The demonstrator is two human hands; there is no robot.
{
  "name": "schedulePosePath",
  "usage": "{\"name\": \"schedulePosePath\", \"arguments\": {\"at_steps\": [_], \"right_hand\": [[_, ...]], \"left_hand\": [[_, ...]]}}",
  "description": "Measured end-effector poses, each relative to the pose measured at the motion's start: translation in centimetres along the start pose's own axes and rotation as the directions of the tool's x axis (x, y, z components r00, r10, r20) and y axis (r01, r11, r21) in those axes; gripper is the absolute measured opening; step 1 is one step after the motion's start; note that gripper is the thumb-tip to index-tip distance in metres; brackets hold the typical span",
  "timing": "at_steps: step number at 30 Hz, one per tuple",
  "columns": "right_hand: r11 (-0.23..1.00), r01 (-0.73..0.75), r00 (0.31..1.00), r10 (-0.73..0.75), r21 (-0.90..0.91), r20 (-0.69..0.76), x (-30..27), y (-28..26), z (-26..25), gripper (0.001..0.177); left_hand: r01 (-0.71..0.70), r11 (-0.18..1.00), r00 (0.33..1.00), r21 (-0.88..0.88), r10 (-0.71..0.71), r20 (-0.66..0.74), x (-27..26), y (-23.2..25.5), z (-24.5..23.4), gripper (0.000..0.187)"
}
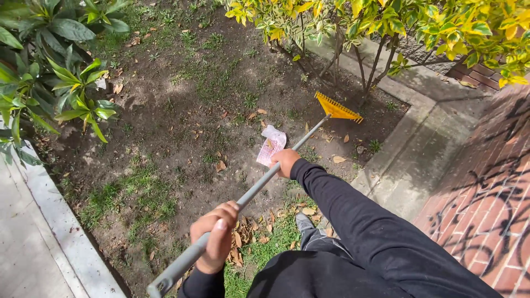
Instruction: The person uses a rake to gather leaves and small pieces of trash from a patch of ground. They move the tool across a grassy and dirt surface near a concrete walkway and a brick wall.
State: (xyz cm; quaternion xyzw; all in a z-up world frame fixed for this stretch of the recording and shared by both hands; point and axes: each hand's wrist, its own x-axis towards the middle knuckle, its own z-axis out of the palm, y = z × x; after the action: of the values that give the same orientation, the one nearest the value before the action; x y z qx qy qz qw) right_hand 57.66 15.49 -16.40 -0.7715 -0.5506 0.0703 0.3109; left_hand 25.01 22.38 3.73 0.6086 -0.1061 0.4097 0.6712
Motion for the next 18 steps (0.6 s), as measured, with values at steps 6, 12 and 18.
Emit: {"name": "schedulePosePath", "arguments": {"at_steps": [6, 12, 18], "right_hand": [[0.996, -0.012, 1.0, 0.014, -0.085, 0.026, -3.4, 0.7, 3.4, 0.04], [1.0, 0.013, 0.999, -0.011, -0.021, 0.052, -1.6, -13.8, 3.3, 0.045], [0.989, 0.146, 0.989, -0.147, 0.023, 0.02, -3.5, -22.3, 4.6, 0.042]], "left_hand": [[0.119, 0.988, 0.987, 0.1, -0.129, 0.098, -1.7, 1.6, 0.2, 0.03], [0.058, 0.997, 0.987, -0.044, -0.064, -0.15, -2.3, 10.4, -4.7, 0.041], [0.159, 0.987, 0.948, -0.03, -0.162, -0.274, -6.5, 18.2, -10.0, 0.047]]}}
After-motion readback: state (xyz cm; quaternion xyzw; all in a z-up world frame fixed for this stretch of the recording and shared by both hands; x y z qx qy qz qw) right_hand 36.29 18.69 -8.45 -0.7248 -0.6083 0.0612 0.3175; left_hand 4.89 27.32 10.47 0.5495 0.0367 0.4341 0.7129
